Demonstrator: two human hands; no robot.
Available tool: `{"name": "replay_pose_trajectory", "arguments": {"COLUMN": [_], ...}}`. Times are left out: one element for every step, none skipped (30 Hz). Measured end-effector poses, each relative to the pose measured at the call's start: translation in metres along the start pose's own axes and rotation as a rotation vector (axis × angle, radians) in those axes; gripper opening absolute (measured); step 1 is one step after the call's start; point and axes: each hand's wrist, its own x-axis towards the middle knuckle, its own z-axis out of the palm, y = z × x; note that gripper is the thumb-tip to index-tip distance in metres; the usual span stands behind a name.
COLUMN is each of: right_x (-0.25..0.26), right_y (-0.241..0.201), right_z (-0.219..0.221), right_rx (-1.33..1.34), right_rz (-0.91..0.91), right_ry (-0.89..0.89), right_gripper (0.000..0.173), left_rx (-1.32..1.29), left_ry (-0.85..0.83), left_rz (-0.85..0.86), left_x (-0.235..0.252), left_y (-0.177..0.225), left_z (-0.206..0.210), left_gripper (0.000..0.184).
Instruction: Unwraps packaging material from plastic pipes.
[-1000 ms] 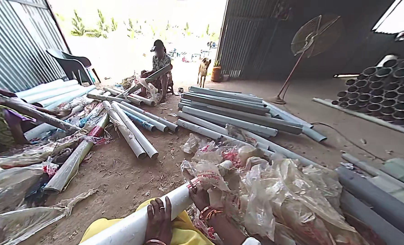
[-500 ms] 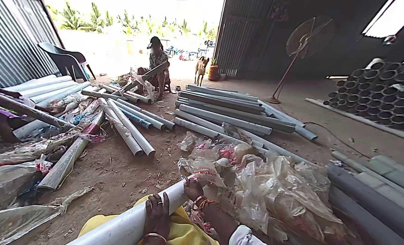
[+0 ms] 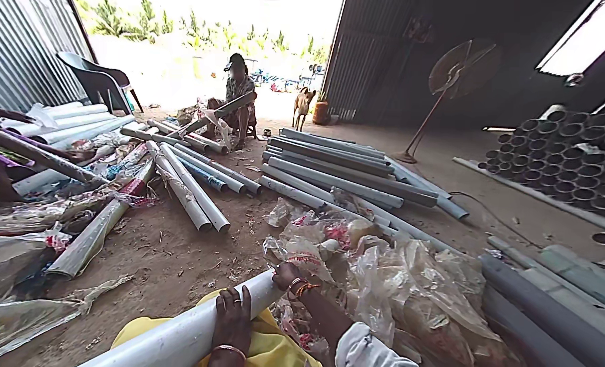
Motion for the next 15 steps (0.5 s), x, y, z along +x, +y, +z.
{"name": "replay_pose_trajectory", "arguments": {"right_x": [0.001, 0.001, 0.002, 0.002, 0.003, 0.003, 0.003, 0.003, 0.003, 0.003, 0.003, 0.002, 0.002, 0.001, -0.001], "right_y": [0.000, 0.000, 0.001, 0.004, 0.006, 0.009, 0.011, 0.011, 0.012, 0.012, 0.012, 0.012, 0.012, 0.013, 0.014], "right_z": [0.001, 0.002, 0.003, 0.004, 0.006, 0.007, 0.009, 0.011, 0.014, 0.017, 0.021, 0.023, 0.026, 0.028, 0.029], "right_rx": [-0.026, -0.039, -0.041, -0.035, -0.021, 0.002, 0.026, 0.054, 0.085, 0.110, 0.126, 0.138, 0.152, 0.171, 0.200], "right_rz": [-0.014, -0.030, -0.048, -0.063, -0.069, -0.065, -0.055, -0.047, -0.039, -0.026, -0.010, 0.004, 0.014, 0.024, 0.030], "right_ry": [-0.010, -0.013, -0.009, -0.001, 0.011, 0.024, 0.037, 0.057, 0.082, 0.109, 0.132, 0.150, 0.170, 0.185, 0.195], "right_gripper": [0.039, 0.040, 0.040, 0.039, 0.038, 0.037, 0.037, 0.037, 0.037, 0.036, 0.036, 0.037, 0.038, 0.037, 0.037], "left_rx": [-0.001, -0.005, -0.009, -0.013, -0.016, -0.019, -0.021, -0.027, -0.038, -0.057, -0.065, -0.070, -0.071, -0.068, -0.067], "left_ry": [0.004, 0.007, 0.006, 0.024, 0.038, 0.063, 0.071, 0.065, 0.045, -0.010, -0.043, -0.043, -0.043, -0.045, -0.044], "left_rz": [0.003, 0.007, 0.007, 0.010, 0.012, 0.014, 0.016, 0.017, 0.017, 0.013, 0.009, 0.008, 0.008, 0.007, 0.008], "left_x": [-0.001, -0.001, -0.001, -0.001, 0.000, 0.000, 0.000, 0.001, 0.000, 0.000, 0.001, 0.001, 0.001, 0.001, 0.001], "left_y": [0.000, -0.001, -0.001, -0.002, -0.002, -0.001, -0.001, -0.002, -0.003, -0.003, -0.003, -0.003, -0.003, -0.003, -0.002], "left_z": [0.001, 0.002, 0.002, 0.003, 0.005, 0.007, 0.008, 0.007, 0.005, 0.002, 0.000, 0.000, -0.001, -0.001, 0.000], "left_gripper": [0.071, 0.070, 0.070, 0.070, 0.070, 0.069, 0.069, 0.070, 0.072, 0.074, 0.076, 0.076, 0.076, 0.076, 0.076]}}
